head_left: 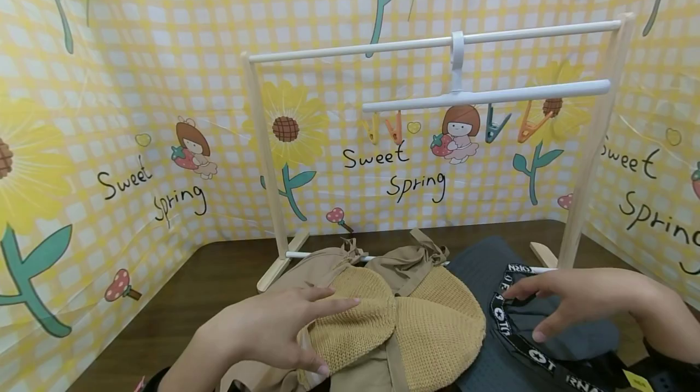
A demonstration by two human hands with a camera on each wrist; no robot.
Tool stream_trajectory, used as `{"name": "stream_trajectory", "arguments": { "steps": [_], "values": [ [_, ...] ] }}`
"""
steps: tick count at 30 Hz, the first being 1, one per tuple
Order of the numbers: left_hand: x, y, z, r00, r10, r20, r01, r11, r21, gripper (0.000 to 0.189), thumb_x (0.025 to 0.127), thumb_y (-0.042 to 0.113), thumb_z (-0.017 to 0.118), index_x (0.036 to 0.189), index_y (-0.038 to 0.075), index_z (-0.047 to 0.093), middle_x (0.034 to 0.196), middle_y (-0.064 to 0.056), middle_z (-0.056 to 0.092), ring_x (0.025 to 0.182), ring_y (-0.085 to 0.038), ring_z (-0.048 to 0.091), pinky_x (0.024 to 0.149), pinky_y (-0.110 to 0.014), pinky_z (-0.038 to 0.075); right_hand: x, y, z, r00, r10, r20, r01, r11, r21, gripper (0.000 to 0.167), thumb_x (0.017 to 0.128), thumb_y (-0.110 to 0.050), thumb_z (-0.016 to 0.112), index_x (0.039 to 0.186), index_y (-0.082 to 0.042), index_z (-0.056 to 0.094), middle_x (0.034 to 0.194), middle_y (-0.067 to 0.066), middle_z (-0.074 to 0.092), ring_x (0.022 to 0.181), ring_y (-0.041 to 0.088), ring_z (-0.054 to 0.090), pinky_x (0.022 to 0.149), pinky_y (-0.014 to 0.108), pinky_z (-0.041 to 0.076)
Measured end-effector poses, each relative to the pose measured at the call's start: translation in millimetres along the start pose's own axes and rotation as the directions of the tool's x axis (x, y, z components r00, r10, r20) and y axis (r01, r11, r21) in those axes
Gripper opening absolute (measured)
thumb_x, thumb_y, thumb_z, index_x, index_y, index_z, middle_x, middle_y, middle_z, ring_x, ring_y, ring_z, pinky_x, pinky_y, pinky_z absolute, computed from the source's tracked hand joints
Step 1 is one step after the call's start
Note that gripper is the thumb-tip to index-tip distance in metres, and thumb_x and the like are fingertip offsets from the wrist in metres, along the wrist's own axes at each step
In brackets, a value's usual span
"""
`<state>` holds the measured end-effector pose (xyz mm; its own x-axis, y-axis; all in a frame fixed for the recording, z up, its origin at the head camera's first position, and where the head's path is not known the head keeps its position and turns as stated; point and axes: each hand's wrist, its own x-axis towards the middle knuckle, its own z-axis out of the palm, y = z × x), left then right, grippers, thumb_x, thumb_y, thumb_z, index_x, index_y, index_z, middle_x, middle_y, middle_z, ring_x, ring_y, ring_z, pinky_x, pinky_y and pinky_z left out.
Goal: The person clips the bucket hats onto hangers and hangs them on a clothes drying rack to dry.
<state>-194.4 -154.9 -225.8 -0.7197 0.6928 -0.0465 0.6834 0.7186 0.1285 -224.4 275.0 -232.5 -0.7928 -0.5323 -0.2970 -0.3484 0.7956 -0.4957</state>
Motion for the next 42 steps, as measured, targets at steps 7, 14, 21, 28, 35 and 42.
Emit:
{"name": "stream_trajectory", "arguments": {
  "steps": [7,14,21,28,35,42],
  "values": [
    [0.5,-0.1,-0.7,1.0,0.003,0.013,-0.002,1.0,-0.016,0.079,0.074,0.059,0.066,0.142,0.044,0.03,0.147,-0.007,0.039,0.135,-0.03,0.038,0.096,-0.052,0.043,0.3,3.1,-0.6,1.0,-0.008,0.003,0.008,1.0,0.005,0.059,0.082,-0.024,0.071,0.134,-0.008,0.047,0.135,0.018,0.048,0.121,0.043,0.046,0.088,0.046,0.047],
    [0.4,-0.2,-0.7,1.0,0.005,0.012,-0.005,1.0,-0.015,0.079,0.074,0.059,0.066,0.142,0.044,0.031,0.147,-0.007,0.039,0.135,-0.03,0.038,0.095,-0.051,0.044,0.7,7.4,-2.7,1.0,0.009,0.012,-0.009,0.999,0.035,0.06,0.083,-0.022,0.07,0.135,-0.007,0.046,0.134,0.023,0.048,0.12,0.05,0.044,0.091,0.059,0.041],
    [-0.2,-0.1,-1.0,1.0,0.011,0.006,-0.011,1.0,0.003,0.079,0.074,0.059,0.066,0.143,0.043,0.03,0.147,-0.007,0.039,0.134,-0.031,0.039,0.093,-0.05,0.045,0.0,12.7,-4.9,0.999,0.031,0.021,-0.032,0.999,0.043,0.06,0.083,-0.022,0.07,0.135,-0.005,0.046,0.134,0.023,0.049,0.121,0.05,0.043,0.089,0.059,0.042],
    [-0.2,-0.4,-2.4,1.0,0.011,0.013,-0.011,1.0,-0.004,0.078,0.075,0.058,0.066,0.143,0.043,0.03,0.147,-0.008,0.039,0.134,-0.03,0.039,0.094,-0.051,0.044,-0.4,14.1,-5.1,0.999,0.031,0.016,-0.031,0.999,0.045,0.059,0.084,-0.022,0.069,0.135,-0.005,0.046,0.133,0.022,0.049,0.121,0.049,0.044,0.089,0.059,0.042],
    [-0.2,-0.5,-3.3,1.0,0.001,0.021,-0.001,1.0,-0.017,0.078,0.075,0.058,0.065,0.143,0.044,0.029,0.148,-0.007,0.038,0.136,-0.03,0.037,0.095,-0.051,0.044,-0.3,17.0,-4.4,1.0,0.027,0.008,-0.028,0.999,0.04,0.058,0.083,-0.022,0.07,0.134,-0.006,0.047,0.133,0.022,0.049,0.12,0.048,0.045,0.088,0.058,0.043],
    [-1.6,-0.4,-3.5,1.0,0.002,0.002,-0.002,1.0,-0.002,0.077,0.076,0.058,0.065,0.143,0.043,0.029,0.147,-0.007,0.039,0.135,-0.029,0.038,0.095,-0.05,0.044,-0.8,20.3,-6.4,0.999,0.028,0.02,-0.029,0.998,0.047,0.059,0.084,-0.022,0.068,0.135,-0.003,0.045,0.133,0.025,0.048,0.12,0.051,0.043,0.088,0.06,0.042]
  ]
}}
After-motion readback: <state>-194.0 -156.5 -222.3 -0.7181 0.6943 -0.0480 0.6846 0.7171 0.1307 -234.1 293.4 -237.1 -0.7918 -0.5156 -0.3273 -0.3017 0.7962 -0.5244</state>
